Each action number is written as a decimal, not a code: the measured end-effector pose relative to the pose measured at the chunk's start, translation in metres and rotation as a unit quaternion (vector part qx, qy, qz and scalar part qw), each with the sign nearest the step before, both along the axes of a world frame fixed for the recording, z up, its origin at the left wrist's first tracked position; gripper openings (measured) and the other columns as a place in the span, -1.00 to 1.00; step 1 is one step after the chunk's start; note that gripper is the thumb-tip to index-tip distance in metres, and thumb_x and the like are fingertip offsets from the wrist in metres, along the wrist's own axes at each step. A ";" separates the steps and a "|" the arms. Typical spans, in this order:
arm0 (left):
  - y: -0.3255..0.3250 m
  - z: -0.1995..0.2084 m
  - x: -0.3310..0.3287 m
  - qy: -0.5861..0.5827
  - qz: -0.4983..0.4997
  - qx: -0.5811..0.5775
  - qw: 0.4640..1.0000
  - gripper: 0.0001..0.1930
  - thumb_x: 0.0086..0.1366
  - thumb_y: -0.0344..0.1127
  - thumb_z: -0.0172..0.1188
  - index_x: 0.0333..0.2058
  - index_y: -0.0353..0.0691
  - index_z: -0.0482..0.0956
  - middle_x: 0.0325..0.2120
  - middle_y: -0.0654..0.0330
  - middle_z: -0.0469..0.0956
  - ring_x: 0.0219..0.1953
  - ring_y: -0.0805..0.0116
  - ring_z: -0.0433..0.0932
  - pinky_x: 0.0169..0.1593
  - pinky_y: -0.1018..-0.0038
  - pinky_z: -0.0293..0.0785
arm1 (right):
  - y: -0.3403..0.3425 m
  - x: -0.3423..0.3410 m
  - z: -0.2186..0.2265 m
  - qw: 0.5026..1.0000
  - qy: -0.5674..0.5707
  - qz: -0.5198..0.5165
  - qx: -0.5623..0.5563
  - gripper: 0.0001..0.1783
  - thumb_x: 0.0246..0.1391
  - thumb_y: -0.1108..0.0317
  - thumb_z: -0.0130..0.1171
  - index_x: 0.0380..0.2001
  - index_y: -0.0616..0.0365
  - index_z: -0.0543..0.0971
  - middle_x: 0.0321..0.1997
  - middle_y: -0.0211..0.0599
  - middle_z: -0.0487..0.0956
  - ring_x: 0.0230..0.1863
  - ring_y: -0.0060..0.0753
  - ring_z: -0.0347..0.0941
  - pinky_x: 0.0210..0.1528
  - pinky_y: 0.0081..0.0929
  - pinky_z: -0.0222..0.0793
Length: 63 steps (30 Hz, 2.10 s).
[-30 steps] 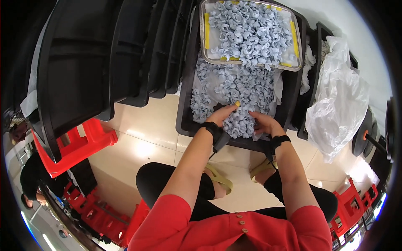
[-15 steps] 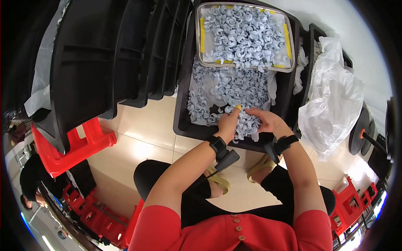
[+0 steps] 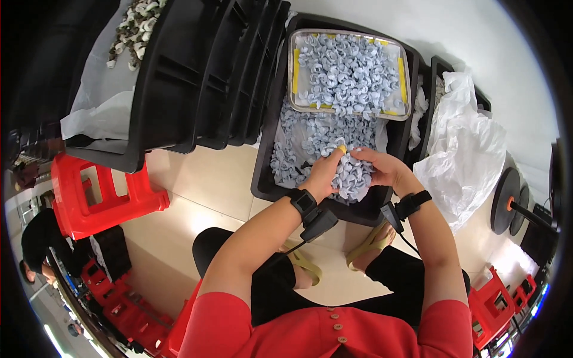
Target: Sorting and organizing small toy components into trays and bins in a factory production environment.
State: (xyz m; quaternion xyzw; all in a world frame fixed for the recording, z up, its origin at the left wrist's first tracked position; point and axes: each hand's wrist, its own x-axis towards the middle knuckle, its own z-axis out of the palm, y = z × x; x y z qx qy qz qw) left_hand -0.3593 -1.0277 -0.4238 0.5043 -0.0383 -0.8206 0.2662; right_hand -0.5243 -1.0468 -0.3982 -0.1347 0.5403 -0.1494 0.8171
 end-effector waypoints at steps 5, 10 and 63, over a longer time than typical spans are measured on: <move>-0.060 0.025 -0.002 0.022 -0.039 -0.087 0.995 -0.59 0.08 0.07 0.05 -0.23 -0.10 0.41 -0.32 0.26 0.48 -0.29 0.30 0.48 -0.26 0.07 0.39 | -0.052 -0.008 0.031 0.998 -0.011 0.003 -0.062 -0.61 -0.08 0.11 0.16 -0.19 0.02 0.41 -0.24 -0.44 0.50 -0.25 -0.48 0.46 -0.24 -0.32 0.43; -0.125 0.033 -0.004 0.069 -0.040 -0.152 0.985 -0.53 0.08 0.07 0.07 -0.15 -0.11 0.32 -0.23 0.20 0.42 -0.25 0.21 0.46 -0.30 0.05 0.43 | -0.105 -0.004 0.042 0.990 -0.015 -0.046 -0.130 -0.53 -0.11 0.08 0.18 -0.16 0.10 0.39 -0.22 -0.42 0.48 -0.25 -0.45 0.44 -0.26 -0.34 0.43; 0.199 -0.131 -0.100 0.121 0.588 0.092 0.795 -0.66 0.29 -0.13 -0.24 -0.12 -0.21 0.33 -0.26 0.21 0.41 -0.23 0.39 0.37 -0.16 0.44 0.31 | 0.096 0.013 -0.086 0.569 0.110 0.726 -0.371 -0.31 -0.37 0.21 0.30 -0.13 0.26 0.27 -0.29 -0.03 0.49 -0.20 -0.04 0.42 -0.16 -0.35 0.31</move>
